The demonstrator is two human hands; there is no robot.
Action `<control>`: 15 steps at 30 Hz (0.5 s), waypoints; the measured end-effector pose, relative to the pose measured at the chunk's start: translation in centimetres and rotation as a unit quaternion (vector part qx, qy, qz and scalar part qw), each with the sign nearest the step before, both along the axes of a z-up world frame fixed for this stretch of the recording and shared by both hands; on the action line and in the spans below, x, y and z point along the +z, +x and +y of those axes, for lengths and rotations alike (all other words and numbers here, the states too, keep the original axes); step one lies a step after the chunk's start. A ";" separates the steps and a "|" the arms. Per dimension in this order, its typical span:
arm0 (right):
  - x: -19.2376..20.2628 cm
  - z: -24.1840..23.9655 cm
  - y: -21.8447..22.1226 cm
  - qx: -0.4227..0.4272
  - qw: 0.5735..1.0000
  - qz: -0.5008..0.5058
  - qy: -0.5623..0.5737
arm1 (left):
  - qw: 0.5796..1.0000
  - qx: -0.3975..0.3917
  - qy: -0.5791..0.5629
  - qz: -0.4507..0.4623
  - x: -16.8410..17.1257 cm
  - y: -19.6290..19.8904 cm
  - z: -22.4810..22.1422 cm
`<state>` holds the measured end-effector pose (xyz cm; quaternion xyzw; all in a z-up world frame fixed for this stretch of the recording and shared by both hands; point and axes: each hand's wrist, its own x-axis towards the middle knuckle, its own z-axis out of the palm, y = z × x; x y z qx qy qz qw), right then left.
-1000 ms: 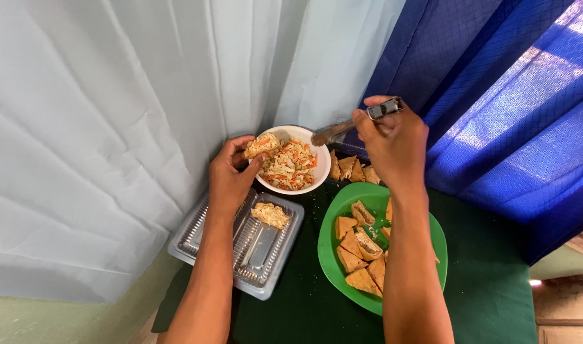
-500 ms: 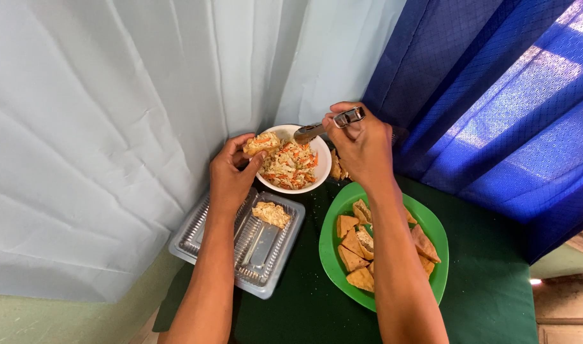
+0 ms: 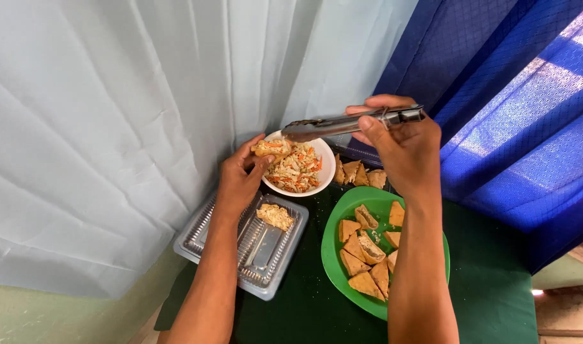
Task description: Filling fried tofu puffs with a vegetable mixture using metal tongs and placing them on a plate.
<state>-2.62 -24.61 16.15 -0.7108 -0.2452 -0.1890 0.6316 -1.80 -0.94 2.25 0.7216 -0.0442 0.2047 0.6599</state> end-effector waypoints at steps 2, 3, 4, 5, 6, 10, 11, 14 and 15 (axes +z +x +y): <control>0.2 0.8 -0.3 0.006 1.000 -0.013 -0.025 | 1.000 -0.004 0.001 -0.001 0.2 -0.3 0.0; 0.3 1.2 -0.5 0.011 0.998 -0.026 -0.052 | 1.000 -0.009 0.002 -0.002 0.4 -0.4 0.0; -0.2 1.2 -0.1 0.011 0.998 -0.027 -0.051 | 1.000 -0.009 0.002 -0.002 0.4 -0.4 0.0; -0.6 1.1 0.3 0.028 0.999 -0.018 -0.040 | 1.000 -0.012 0.003 -0.003 0.4 -0.4 0.1; -1.1 1.1 0.8 0.045 0.999 -0.010 -0.028 | 1.000 -0.015 0.003 -0.003 0.5 -0.3 0.1; -0.8 1.2 0.6 0.040 0.999 0.024 -0.011 | 1.000 -0.021 0.011 0.000 0.8 -0.8 0.0; -0.4 1.1 0.4 0.027 0.999 0.025 -0.014 | 1.000 -0.024 0.008 0.002 0.9 -0.9 0.0; -0.2 0.9 0.4 0.000 0.999 0.051 0.020 | 1.000 -0.023 0.002 0.003 1.3 -1.2 -0.1; -0.2 0.9 0.6 -0.013 0.995 0.077 0.058 | 1.000 -0.021 -0.002 0.002 1.5 -1.4 -0.1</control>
